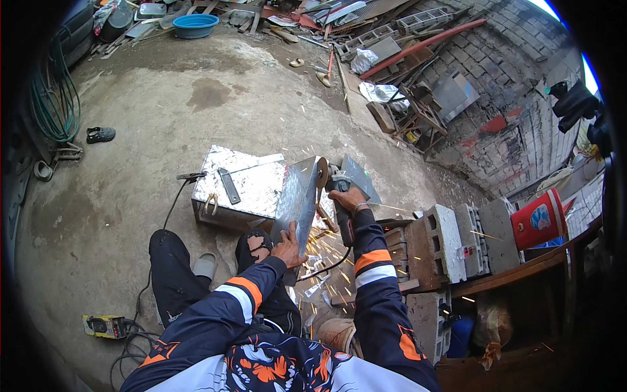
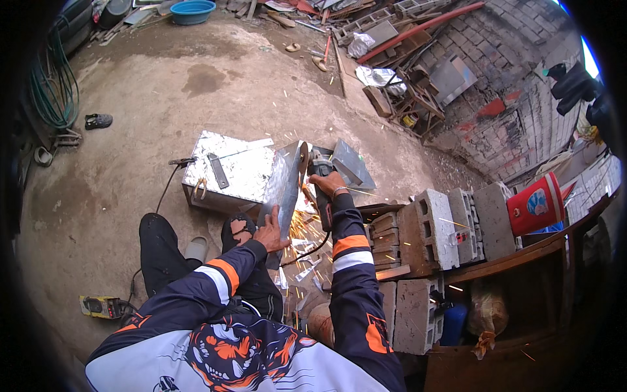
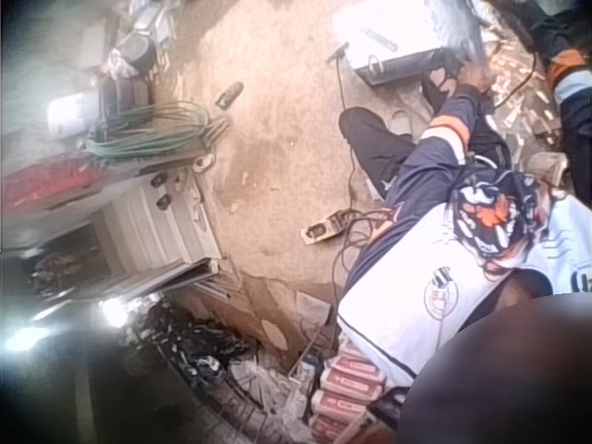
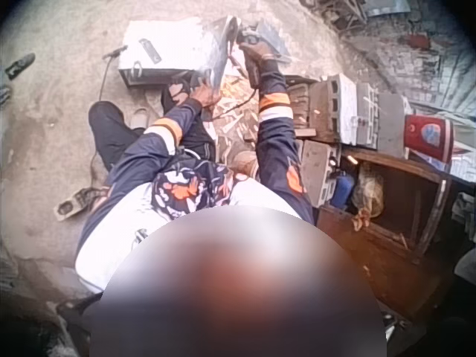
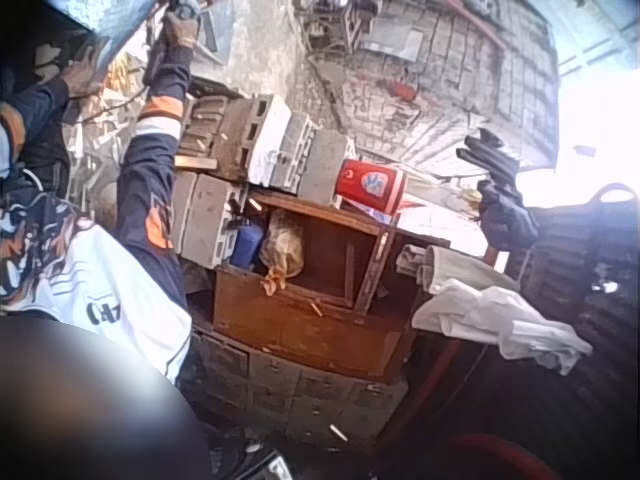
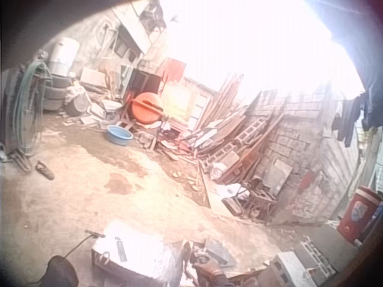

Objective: The person cuts and shapes pieces of sheet metal on a concrete block using an angle grinder.

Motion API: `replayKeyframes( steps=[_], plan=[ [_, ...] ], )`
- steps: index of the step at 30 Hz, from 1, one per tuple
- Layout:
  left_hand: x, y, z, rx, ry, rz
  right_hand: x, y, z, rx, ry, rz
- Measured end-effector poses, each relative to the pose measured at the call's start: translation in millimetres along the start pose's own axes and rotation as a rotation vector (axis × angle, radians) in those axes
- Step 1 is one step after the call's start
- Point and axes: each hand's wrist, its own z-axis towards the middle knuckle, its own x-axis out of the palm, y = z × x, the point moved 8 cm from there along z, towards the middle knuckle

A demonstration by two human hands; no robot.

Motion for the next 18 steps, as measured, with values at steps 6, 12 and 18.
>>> replayKeyframes(
  steps=[6, 12, 18],
  plan=[
    [0, -2, 0, 0.013, -0.014, -0.001, -12, 8, -5, -0.025, -0.075, 0.014],
    [0, -7, 1, 0.035, -0.013, -0.009, -11, -5, 10, -0.009, -0.058, -0.047],
    [0, -5, 2, 0.049, -0.034, 0.015, 0, -11, 13, -0.029, -0.042, -0.077]
  ],
)
